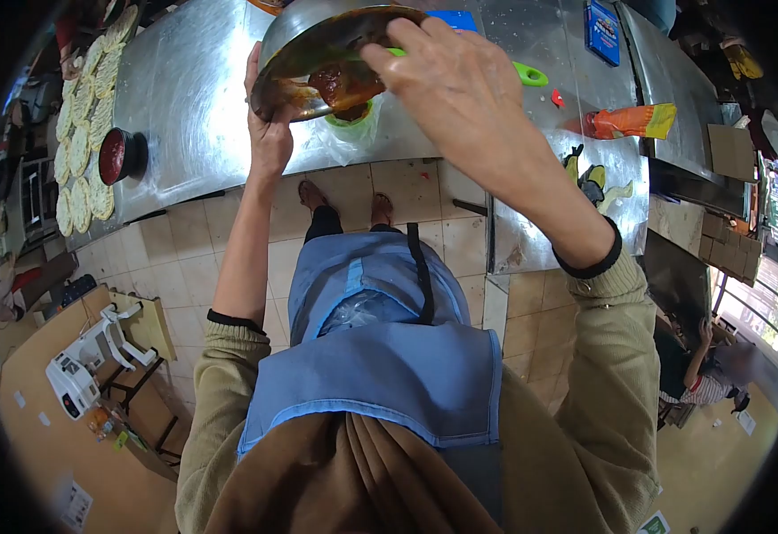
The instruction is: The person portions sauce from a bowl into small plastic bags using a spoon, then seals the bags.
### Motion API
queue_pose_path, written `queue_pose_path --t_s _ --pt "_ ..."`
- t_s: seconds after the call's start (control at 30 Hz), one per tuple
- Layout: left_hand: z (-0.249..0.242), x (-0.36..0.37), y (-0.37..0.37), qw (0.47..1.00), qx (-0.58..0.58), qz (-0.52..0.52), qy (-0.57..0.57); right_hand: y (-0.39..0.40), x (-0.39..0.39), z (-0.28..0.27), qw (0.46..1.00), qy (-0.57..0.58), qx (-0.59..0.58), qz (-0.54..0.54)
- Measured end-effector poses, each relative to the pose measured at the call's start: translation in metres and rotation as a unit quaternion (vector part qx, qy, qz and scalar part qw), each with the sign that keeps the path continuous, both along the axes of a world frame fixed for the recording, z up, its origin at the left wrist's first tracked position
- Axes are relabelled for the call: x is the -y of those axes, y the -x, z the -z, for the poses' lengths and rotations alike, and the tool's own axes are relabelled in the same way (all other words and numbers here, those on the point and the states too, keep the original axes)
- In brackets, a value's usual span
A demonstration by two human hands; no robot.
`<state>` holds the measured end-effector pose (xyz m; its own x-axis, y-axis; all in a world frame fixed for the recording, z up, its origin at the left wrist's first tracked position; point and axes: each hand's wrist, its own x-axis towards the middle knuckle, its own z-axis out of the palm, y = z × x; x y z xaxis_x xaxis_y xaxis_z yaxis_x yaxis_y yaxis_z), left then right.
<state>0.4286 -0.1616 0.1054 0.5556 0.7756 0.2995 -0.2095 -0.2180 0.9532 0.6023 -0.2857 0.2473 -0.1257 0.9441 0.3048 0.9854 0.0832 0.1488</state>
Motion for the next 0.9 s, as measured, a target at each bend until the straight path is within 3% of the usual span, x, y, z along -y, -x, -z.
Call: queue_pose_path --t_s 0.1,0.2,0.4,0.5,0.6,0.7,0.9 --pt "-0.001 0.0 -0.004 0.999 0.0 -0.008 -0.036 0.008 -0.004 0.003 0.998 0.017 0.065 -0.006" --pt "0.007 -0.005 -0.005 0.998 0.055 0.019 0.014 -0.012 -0.004 0.022 0.998 0.037 0.057 -0.008" --pt "0.006 -0.003 -0.007 1.0 0.024 0.001 -0.015 -0.022 -0.006 0.013 1.0 0.001 0.022 0.023" --pt "-0.003 0.001 -0.014 0.999 0.029 -0.03 -0.016 -0.019 -0.004 0.039 0.999 0.034 -0.005 0.018" --pt "0.0 0.0 -0.009 0.994 -0.039 -0.056 -0.082 -0.023 0.003 0.034 0.997 0.056 -0.017 0.051" --pt "0.008 -0.001 -0.011 0.993 -0.016 -0.047 -0.106 -0.028 0.002 0.043 0.998 0.01 -0.024 0.058" --pt "0.012 0.002 -0.008 0.991 -0.023 -0.046 -0.121 -0.01 0.022 0.071 0.991 0.074 -0.085 0.072"
